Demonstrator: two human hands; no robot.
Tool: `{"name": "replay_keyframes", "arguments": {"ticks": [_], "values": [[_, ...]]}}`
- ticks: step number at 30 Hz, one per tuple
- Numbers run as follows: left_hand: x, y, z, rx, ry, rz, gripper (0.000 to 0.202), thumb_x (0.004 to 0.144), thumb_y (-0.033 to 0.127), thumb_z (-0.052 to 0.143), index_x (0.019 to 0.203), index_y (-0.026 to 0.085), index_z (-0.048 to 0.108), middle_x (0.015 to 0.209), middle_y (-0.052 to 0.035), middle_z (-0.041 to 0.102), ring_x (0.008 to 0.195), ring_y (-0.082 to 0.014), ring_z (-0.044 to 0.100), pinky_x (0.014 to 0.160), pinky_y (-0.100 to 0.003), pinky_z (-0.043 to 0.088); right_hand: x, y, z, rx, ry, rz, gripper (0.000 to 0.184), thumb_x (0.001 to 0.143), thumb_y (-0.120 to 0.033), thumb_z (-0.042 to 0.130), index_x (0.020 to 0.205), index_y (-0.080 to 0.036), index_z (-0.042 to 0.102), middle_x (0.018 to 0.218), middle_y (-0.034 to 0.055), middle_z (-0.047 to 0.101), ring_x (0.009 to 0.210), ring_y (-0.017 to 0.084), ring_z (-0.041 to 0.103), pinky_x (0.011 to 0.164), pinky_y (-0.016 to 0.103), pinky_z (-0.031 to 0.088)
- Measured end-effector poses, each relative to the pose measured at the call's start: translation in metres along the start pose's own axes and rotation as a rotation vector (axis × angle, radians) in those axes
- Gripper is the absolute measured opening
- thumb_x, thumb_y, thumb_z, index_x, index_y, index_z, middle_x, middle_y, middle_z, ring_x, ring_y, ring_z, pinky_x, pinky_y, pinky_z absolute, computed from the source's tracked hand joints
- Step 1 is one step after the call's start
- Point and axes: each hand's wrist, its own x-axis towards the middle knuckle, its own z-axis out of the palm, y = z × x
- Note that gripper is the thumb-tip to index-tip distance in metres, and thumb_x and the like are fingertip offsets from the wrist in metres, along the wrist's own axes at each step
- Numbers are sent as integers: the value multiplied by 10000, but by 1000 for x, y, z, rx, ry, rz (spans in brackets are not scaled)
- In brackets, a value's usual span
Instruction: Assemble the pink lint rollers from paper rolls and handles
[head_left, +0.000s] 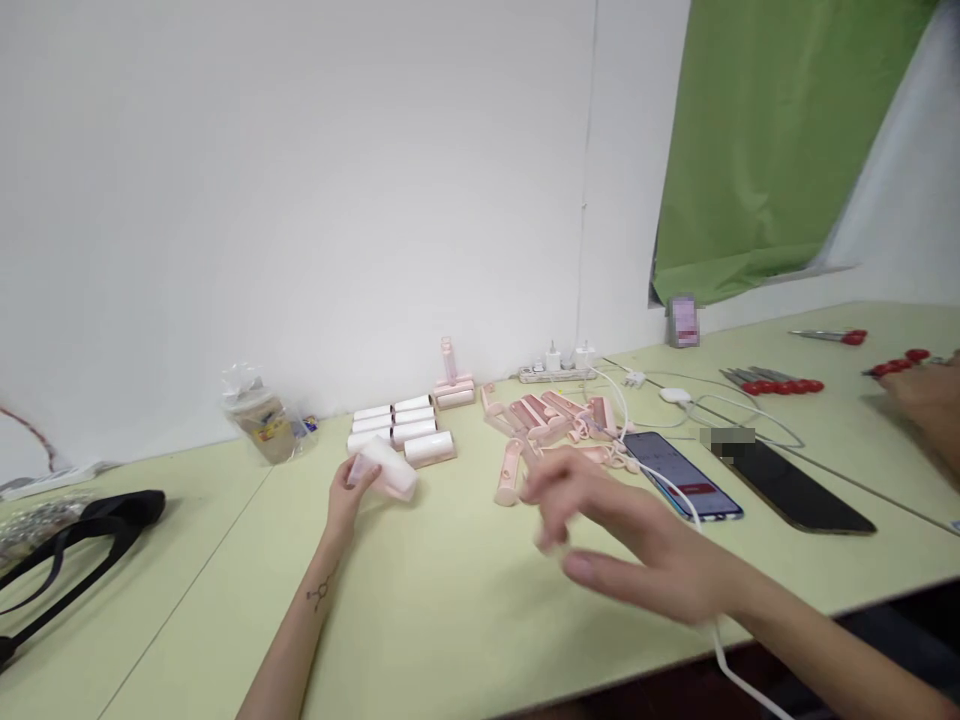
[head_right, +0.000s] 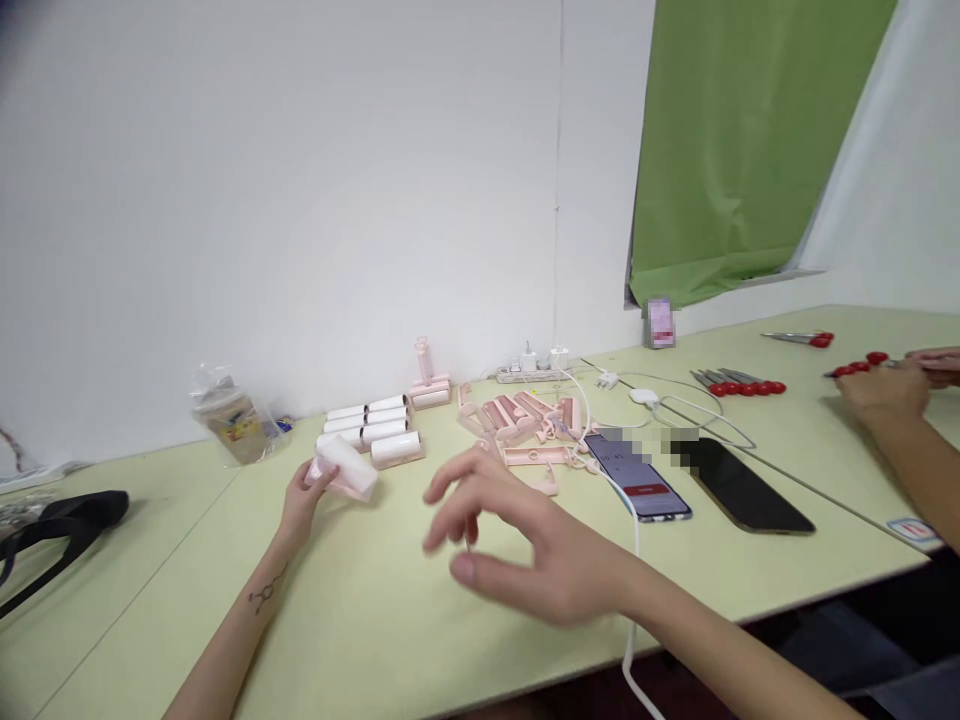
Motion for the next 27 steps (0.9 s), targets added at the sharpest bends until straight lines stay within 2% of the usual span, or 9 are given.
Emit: {"name": "replay_keyframes", "arguments": {"ticks": [2, 5, 8, 11, 13, 15, 19, 23, 27], "values": [[-10, 10, 10, -52, -112, -32, 538, 565, 514, 631, 936, 135, 537, 813, -36, 566, 761, -187, 546, 665, -283, 459, 25, 23, 36, 234, -107, 93, 297, 770, -372, 571, 1032, -237, 534, 1112, 74, 496, 967, 175, 515, 836, 347, 430], [-28, 23, 25, -93, -259, -101, 531, 612, 566, 563, 897, 118, 551, 710, -25, 563, 640, -160, 542, 578, -268, 464, 59, 68, 76, 620, 2, 455, 605, 636, -471, 684, 1126, -239, 416, 1204, 87, 409, 1090, 203, 451, 892, 361, 396], [-44, 33, 35, -64, -382, -165, 521, 670, 593, 492, 808, 99, 577, 639, -28, 556, 577, -142, 529, 538, -251, 452, 76, 97, 106, 735, -117, 561, 617, 711, -622, 510, 1140, -190, 416, 1178, 136, 454, 1059, 241, 500, 850, 421, 426], [-53, 40, 39, 45, -440, -207, 530, 687, 594, 483, 830, 95, 595, 605, -13, 533, 478, -110, 474, 403, -206, 364, 76, 106, 127, 1015, -329, 626, 609, 760, -650, 396, 1090, -147, 491, 1139, 141, 518, 1005, 238, 545, 870, 434, 412], [-53, 45, 43, 143, -442, -226, 542, 663, 583, 526, 938, 119, 581, 632, 0, 531, 424, -94, 429, 332, -192, 274, 73, 110, 135, 1250, -435, 693, 584, 775, -617, 403, 1103, -145, 500, 1144, 131, 531, 1025, 231, 533, 915, 440, 367], [-50, 52, 48, 236, -454, -233, 515, 624, 563, 580, 935, 152, 585, 651, 6, 537, 426, -94, 428, 322, -186, 240, 70, 114, 138, 1421, -441, 753, 530, 786, -572, 418, 1114, -165, 501, 1121, 106, 557, 1021, 220, 533, 929, 433, 344], [-38, 73, 62, 384, -549, -229, 386, 571, 538, 637, 587, 164, 544, 495, 30, 462, 395, -88, 383, 339, -192, 207, 69, 118, 132, 1599, -350, 748, 518, 811, -549, 351, 1105, -157, 518, 1047, 83, 597, 1000, 203, 537, 887, 346, 374], [-22, 98, 74, 516, -634, -231, 437, 526, 561, 658, 464, 191, 434, 383, 40, 400, 305, -82, 318, 332, -221, 165, 70, 117, 124, 1639, -259, 744, 586, 794, -605, 283, 1102, -166, 518, 1044, 78, 596, 993, 212, 534, 815, 318, 410], [-7, 115, 81, 601, -661, -206, 503, 489, 586, 672, 386, 199, 368, 323, 36, 367, 275, -80, 309, 331, -226, 159, 68, 120, 126, 1688, -77, 770, 493, 766, -607, 377, 985, -193, 532, 930, 67, 623, 931, 230, 561, 788, 363, 428]]}}
